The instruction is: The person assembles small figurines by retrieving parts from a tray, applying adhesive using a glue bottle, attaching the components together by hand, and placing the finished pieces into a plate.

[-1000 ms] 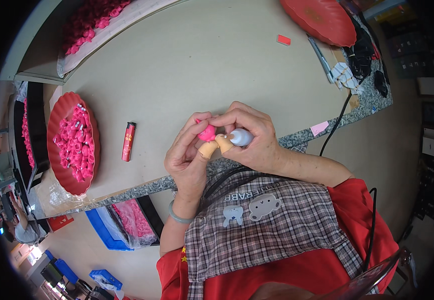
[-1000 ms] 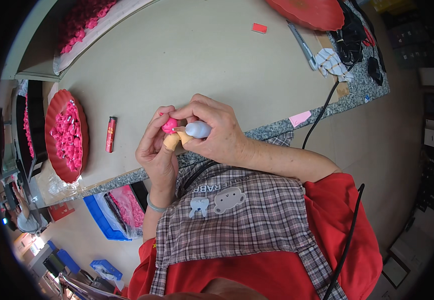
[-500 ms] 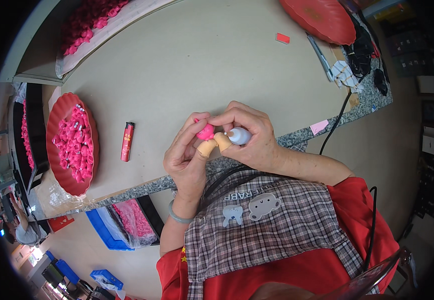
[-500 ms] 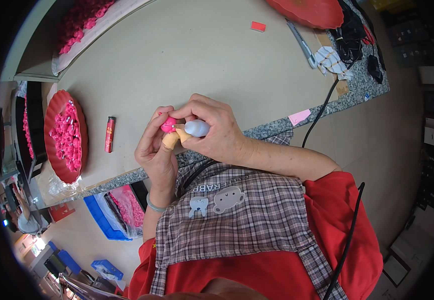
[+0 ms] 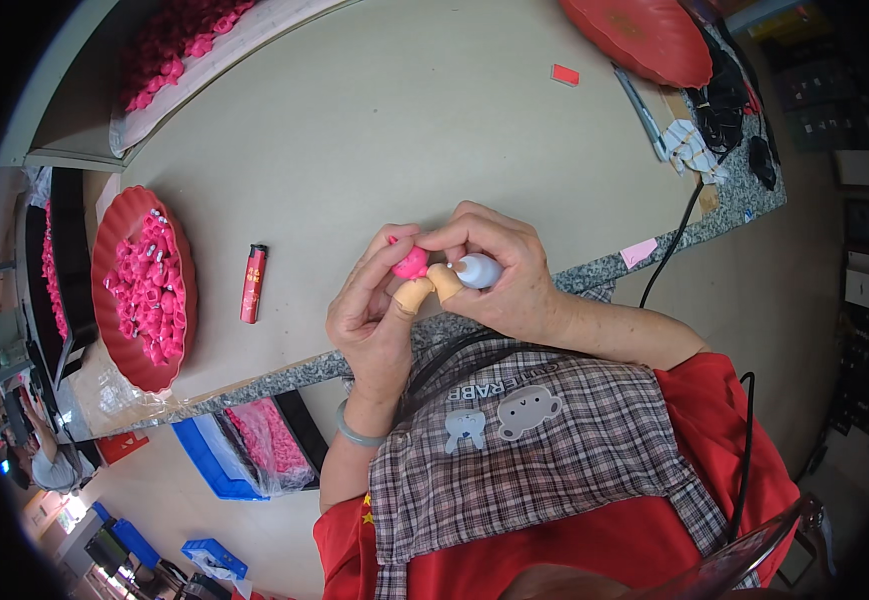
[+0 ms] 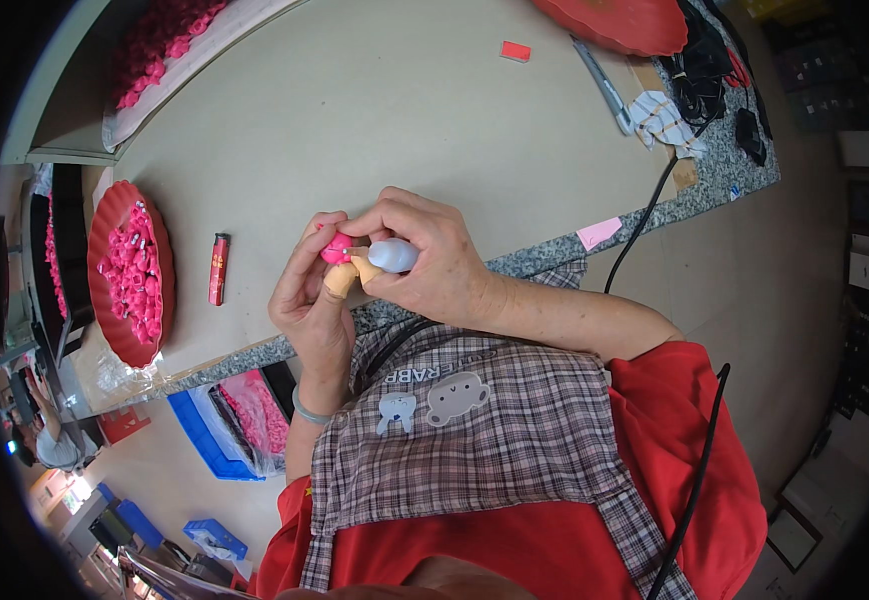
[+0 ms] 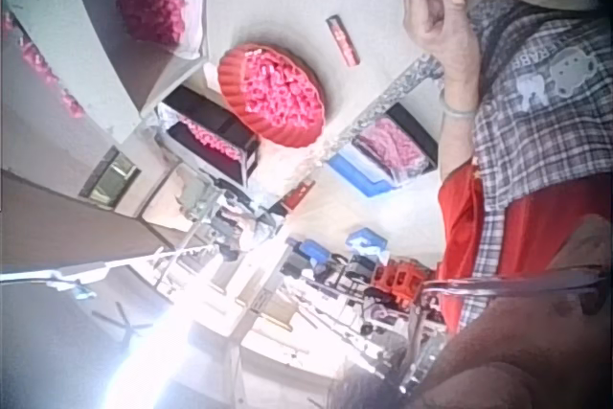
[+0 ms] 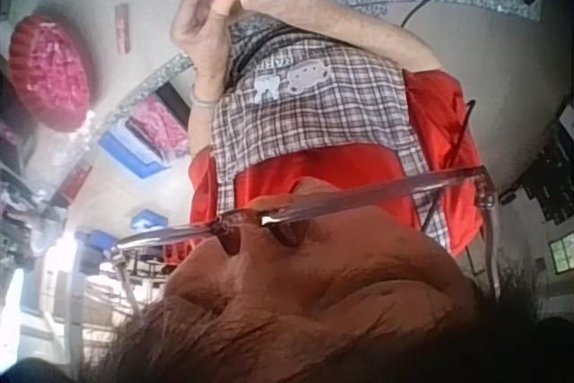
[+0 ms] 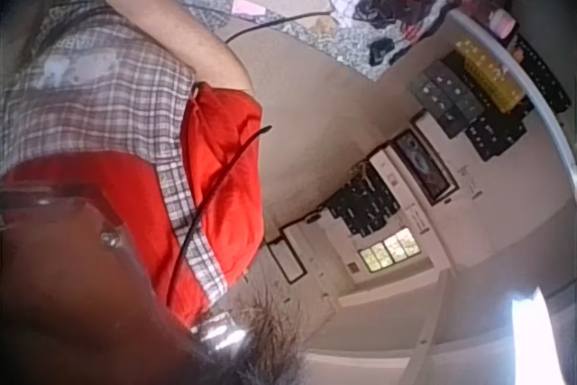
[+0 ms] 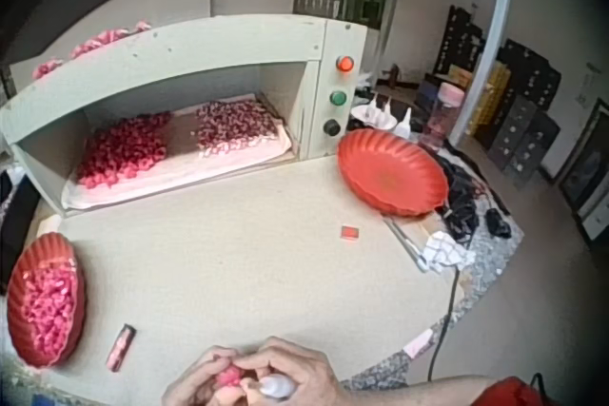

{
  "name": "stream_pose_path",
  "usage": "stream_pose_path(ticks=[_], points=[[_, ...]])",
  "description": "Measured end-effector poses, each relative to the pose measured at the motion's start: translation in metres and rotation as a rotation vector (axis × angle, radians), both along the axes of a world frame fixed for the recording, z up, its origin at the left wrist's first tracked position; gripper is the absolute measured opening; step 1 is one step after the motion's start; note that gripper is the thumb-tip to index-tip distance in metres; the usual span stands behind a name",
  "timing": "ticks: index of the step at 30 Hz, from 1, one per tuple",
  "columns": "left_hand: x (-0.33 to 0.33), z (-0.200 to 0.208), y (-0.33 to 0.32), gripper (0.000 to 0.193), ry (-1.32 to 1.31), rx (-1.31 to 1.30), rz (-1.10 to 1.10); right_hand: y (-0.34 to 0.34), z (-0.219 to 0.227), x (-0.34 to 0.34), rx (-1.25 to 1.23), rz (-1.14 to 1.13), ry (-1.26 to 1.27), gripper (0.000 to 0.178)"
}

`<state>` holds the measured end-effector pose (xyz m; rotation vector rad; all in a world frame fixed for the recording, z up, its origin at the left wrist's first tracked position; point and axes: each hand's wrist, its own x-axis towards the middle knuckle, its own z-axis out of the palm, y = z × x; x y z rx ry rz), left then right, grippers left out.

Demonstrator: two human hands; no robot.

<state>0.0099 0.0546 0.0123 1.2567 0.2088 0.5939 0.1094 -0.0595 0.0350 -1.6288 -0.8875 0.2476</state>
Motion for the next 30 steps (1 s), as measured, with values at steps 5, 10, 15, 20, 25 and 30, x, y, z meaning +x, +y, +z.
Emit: stream_pose_path(ticks=[5,10,15,20,25,30], points=[[0.0012,-0.0011,0.0004,0.036,-0.034,0.024,-0.004,-0.0003,-0.0018,0.0000,-0.001,-0.002,0.000,0.025],[0.0002,-0.0010,-0.0003,0.037,0.001,-0.004,-0.001,-0.0007,-0.0013,0.0004,-0.001,0.003,-0.002,0.025],[-0.0004,-0.0010,0.0012,0.037,0.002,-0.005,-0.004,0.0003,-0.0001,-0.0001,-0.004,0.008,0.000,0.026],[0.0002,-0.0009,0.0021,0.037,-0.007,-0.005,-0.008,0.0008,-0.0002,0.0004,-0.003,0.011,0.008,0.026],[-0.0006,0.0000,0.0020,0.037,0.011,-0.004,-0.001,0.0009,-0.0026,0.0007,-0.009,0.016,0.001,0.026],[-0.0009,-0.0002,0.0001,0.037,0.003,-0.003,0.000,-0.0008,-0.0014,0.0007,-0.009,0.021,0.010,0.026]])
